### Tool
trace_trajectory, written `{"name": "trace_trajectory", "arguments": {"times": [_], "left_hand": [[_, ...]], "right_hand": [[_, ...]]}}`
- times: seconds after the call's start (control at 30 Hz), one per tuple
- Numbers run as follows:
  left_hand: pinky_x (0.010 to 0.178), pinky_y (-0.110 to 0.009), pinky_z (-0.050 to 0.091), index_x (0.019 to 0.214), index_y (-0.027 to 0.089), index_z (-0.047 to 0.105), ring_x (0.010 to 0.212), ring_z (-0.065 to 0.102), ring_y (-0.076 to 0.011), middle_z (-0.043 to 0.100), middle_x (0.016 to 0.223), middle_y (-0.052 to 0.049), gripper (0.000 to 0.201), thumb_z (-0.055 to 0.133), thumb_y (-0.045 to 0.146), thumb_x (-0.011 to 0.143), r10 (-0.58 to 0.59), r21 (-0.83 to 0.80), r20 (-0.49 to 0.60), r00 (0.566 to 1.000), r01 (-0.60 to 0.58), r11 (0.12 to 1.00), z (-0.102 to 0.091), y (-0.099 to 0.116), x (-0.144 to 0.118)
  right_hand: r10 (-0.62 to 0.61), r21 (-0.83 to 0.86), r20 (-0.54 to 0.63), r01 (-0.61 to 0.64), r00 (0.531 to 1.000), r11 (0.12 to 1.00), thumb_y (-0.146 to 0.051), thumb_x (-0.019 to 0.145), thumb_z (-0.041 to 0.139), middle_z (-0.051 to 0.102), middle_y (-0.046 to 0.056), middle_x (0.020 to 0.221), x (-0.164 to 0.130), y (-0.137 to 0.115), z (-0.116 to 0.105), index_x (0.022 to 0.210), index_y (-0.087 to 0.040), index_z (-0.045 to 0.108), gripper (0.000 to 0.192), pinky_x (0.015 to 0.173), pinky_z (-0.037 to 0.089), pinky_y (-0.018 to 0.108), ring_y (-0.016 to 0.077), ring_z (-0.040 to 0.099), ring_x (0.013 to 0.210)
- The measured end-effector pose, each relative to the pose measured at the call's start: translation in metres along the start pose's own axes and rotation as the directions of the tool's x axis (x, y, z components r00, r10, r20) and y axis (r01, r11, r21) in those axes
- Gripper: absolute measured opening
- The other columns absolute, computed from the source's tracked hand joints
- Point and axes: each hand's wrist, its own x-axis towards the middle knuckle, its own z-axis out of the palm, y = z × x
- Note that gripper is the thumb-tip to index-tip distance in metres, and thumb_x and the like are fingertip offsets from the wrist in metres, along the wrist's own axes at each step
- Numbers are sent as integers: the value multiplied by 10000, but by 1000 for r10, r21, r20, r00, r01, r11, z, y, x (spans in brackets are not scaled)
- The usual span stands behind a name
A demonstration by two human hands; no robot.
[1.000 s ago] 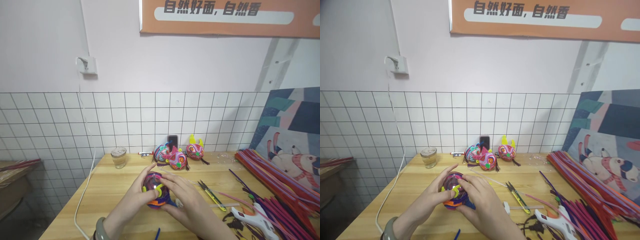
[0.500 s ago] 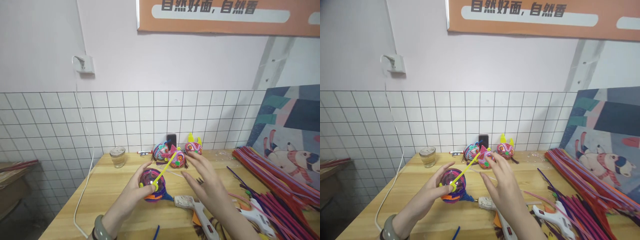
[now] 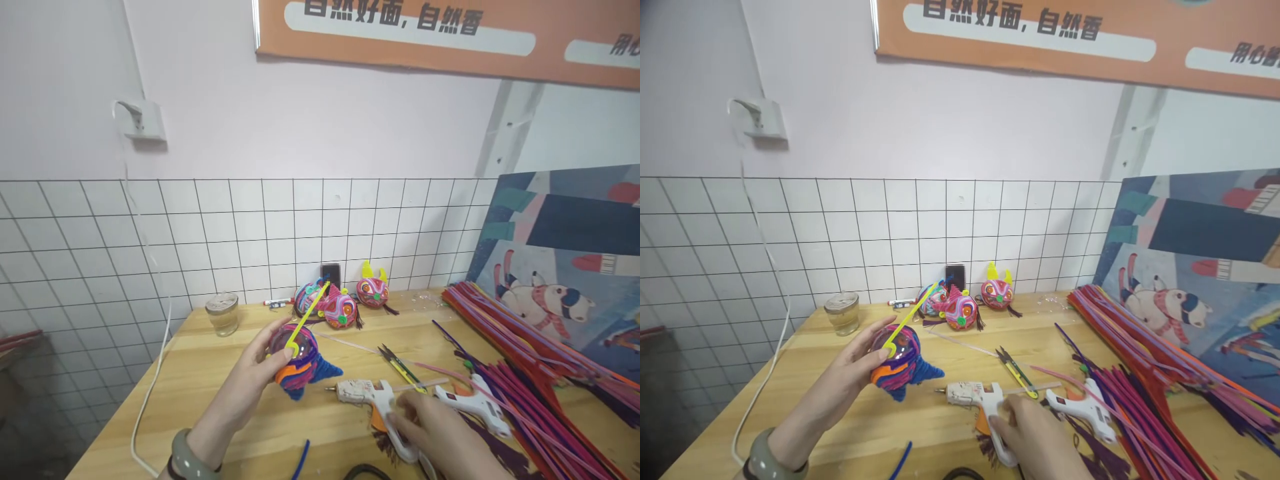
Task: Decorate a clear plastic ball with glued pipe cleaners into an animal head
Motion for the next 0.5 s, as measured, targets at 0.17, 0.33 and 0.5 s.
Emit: {"name": "trace_trajectory", "arguments": {"times": [0.17,0.33,0.5], "left_hand": [[972,-356,458,1278,268,536,1289,446,-269,542,1373,-67,519,686,305,783,47,12,34,998,-48,999,0,2,-2],[1008,-371,419,1345,267,466,1262,469,-261,565,1337,-79,600,684,285,786,98,67,50,994,-101,993,-1,1,-3],[1006,-374,414,1338,233,470,1217,506,-264,597,1289,-89,586,673,278,790,130,124,26,991,-132,984,-3,1,-3]], "right_hand": [[57,46,13,-58,998,997,-316,684,596,613,18,602,0,5,27,583,-206,553,156,547,308,261,216,581,624],[70,202,59,-81,996,976,-272,651,603,417,-63,443,9,8,33,496,-207,468,216,477,294,228,138,476,474],[-6,445,-18,13,1000,895,-383,770,493,572,-11,543,2,7,21,630,-211,573,235,475,393,239,166,550,502]]}}
